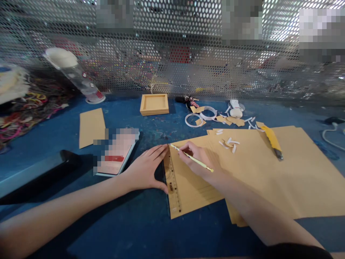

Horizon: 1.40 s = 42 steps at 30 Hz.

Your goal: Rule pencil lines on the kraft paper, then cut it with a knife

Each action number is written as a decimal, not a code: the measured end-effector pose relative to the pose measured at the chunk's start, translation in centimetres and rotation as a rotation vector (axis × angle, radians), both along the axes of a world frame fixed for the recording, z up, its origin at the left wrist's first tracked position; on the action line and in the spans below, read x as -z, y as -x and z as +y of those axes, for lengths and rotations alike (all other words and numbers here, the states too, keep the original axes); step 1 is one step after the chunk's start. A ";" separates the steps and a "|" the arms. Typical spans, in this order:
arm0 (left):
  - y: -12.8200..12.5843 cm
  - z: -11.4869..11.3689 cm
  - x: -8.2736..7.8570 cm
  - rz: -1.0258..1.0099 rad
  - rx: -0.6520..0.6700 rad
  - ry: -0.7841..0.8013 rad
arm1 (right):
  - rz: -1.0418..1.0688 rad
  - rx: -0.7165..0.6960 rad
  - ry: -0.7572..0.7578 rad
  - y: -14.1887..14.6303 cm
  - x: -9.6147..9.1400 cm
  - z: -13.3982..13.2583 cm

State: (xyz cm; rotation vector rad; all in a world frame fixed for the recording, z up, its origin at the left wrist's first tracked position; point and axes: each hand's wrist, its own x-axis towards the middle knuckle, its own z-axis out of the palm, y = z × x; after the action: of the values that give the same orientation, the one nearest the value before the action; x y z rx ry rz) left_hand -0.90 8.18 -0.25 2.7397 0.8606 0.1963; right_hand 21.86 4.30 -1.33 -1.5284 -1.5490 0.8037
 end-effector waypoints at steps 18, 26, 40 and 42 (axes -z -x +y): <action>-0.1 0.1 0.1 -0.090 -0.032 0.075 | -0.013 -0.007 0.018 0.0 -0.4 -0.1; 0.1 -0.2 0.1 -0.155 0.002 0.039 | -0.002 -0.028 0.001 -0.1 -0.1 0.1; -0.2 0.1 0.1 -0.068 0.007 0.037 | -0.040 -0.021 0.010 -0.1 -0.4 -0.1; -0.2 0.0 0.0 -0.035 -0.005 0.056 | -0.041 -0.021 0.012 -0.1 -0.5 -0.1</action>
State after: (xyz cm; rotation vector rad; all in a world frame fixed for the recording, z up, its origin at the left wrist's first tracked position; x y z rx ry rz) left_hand -0.70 8.20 -0.24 2.6742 0.8502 0.2174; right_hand 21.94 4.15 -0.84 -1.5483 -1.5954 0.7986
